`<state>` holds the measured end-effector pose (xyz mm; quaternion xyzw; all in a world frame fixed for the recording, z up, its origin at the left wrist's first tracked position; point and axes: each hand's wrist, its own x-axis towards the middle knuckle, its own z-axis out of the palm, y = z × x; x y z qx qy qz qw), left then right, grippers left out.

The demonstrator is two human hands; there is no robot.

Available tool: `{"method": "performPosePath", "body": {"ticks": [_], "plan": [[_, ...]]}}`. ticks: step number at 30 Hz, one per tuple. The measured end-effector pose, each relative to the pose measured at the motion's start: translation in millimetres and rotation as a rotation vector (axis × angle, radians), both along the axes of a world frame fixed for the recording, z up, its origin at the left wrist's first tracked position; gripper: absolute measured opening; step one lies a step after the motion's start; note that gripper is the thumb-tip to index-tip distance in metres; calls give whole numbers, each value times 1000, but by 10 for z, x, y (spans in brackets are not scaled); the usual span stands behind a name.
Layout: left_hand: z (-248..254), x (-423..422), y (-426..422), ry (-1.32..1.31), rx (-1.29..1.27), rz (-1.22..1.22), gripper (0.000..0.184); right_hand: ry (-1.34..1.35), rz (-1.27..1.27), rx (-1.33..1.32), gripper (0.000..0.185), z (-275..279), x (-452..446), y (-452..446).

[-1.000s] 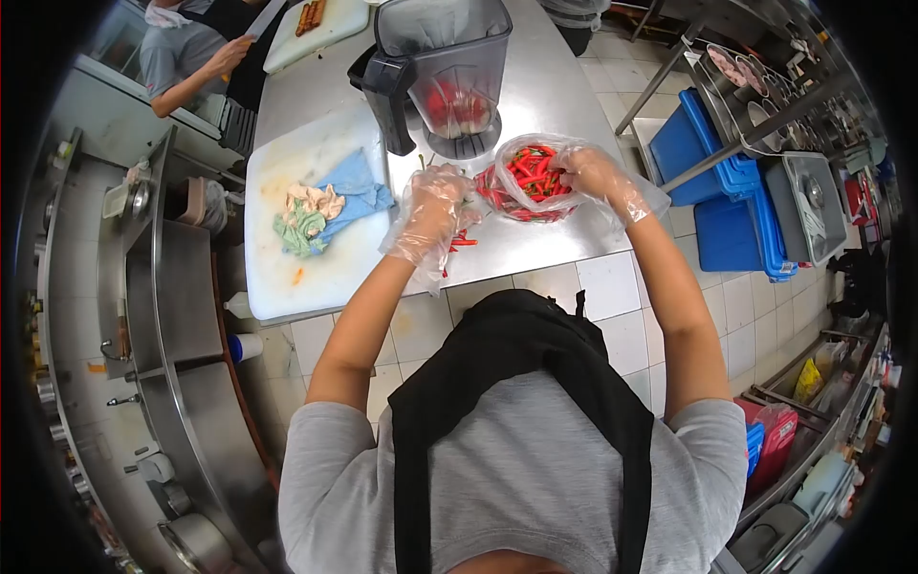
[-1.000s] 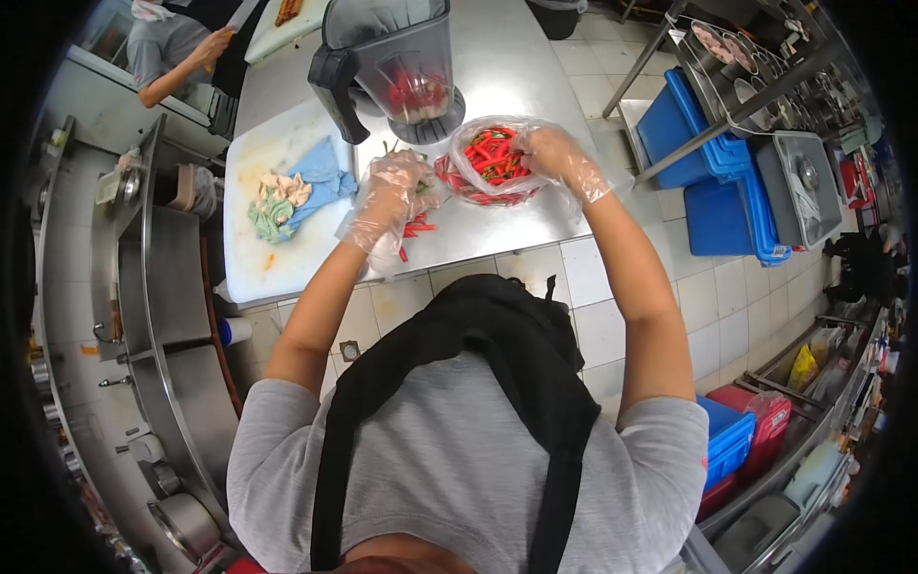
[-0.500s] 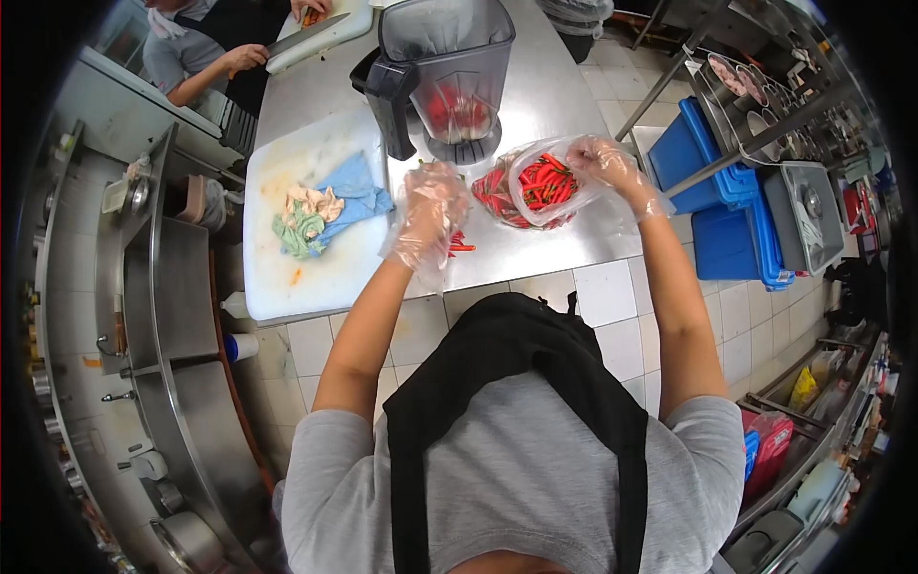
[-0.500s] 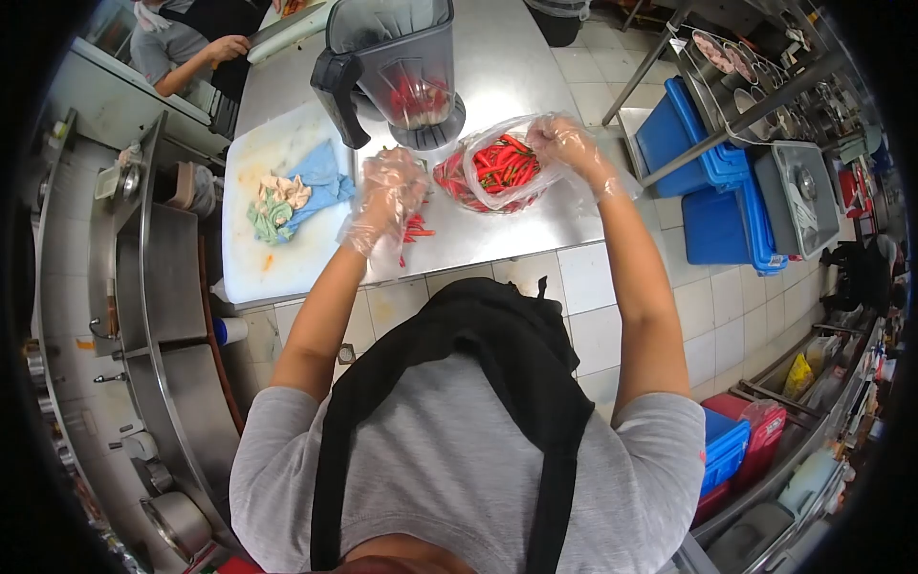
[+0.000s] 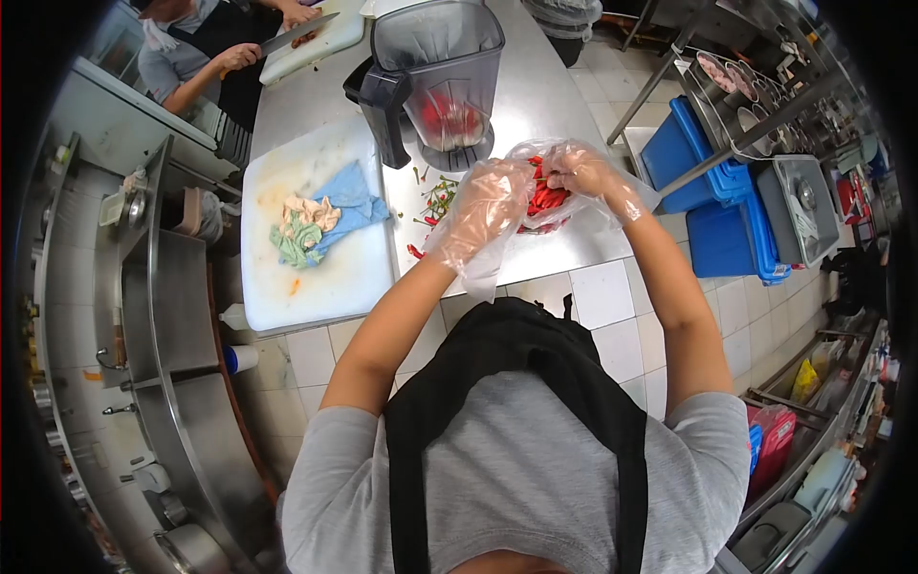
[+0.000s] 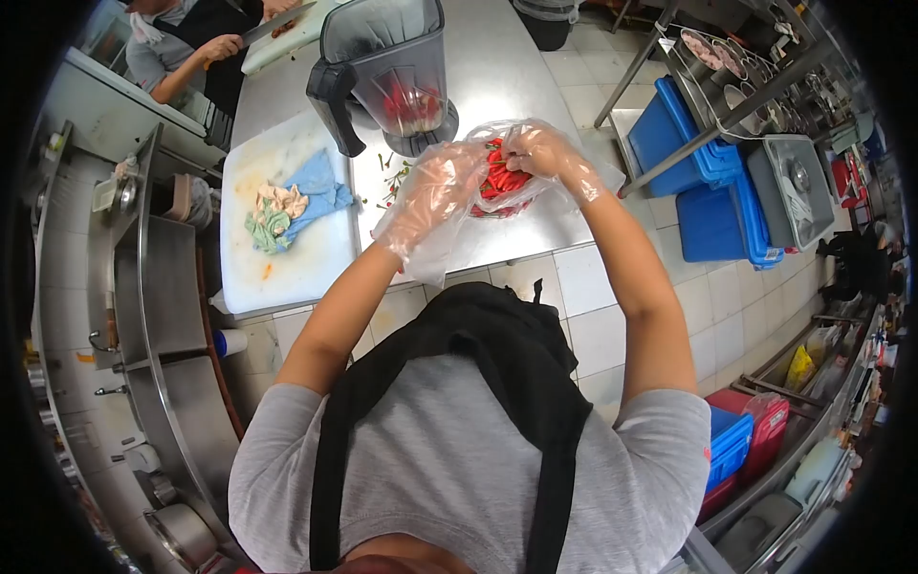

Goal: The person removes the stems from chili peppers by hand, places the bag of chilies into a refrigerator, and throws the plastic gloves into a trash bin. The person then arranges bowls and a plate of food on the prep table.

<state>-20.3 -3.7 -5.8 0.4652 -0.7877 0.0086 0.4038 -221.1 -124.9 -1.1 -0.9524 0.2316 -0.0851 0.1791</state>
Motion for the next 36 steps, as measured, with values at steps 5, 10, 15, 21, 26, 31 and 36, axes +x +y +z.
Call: {"method": "performPosePath", "body": {"ticks": [5, 10, 15, 21, 26, 31, 36], "plan": [[176, -61, -112, -381, 98, 90, 30, -16, -90, 84, 27, 430, 122, 250], [199, -28, -215, -238, 190, 71, 18, -220, -145, 203, 26, 297, 127, 325], [223, -44, -136, 922, 859, -63, 14, -275, -202, 536, 19, 294, 167, 381], [80, 144, -111, 1176, 932, -357, 13, -389, -194, 644, 17, 290, 197, 417], [287, 65, 53, 722, 672, -81, 13, -174, -287, 730, 22, 227, 224, 371], [139, 284, 5, -64, -131, -80, 18, -146, -182, 456, 25, 522, 324, 554], [441, 459, 236, 469, 545, -192, 15, -20, -12, 526, 29, 614, 466, 553]]}}
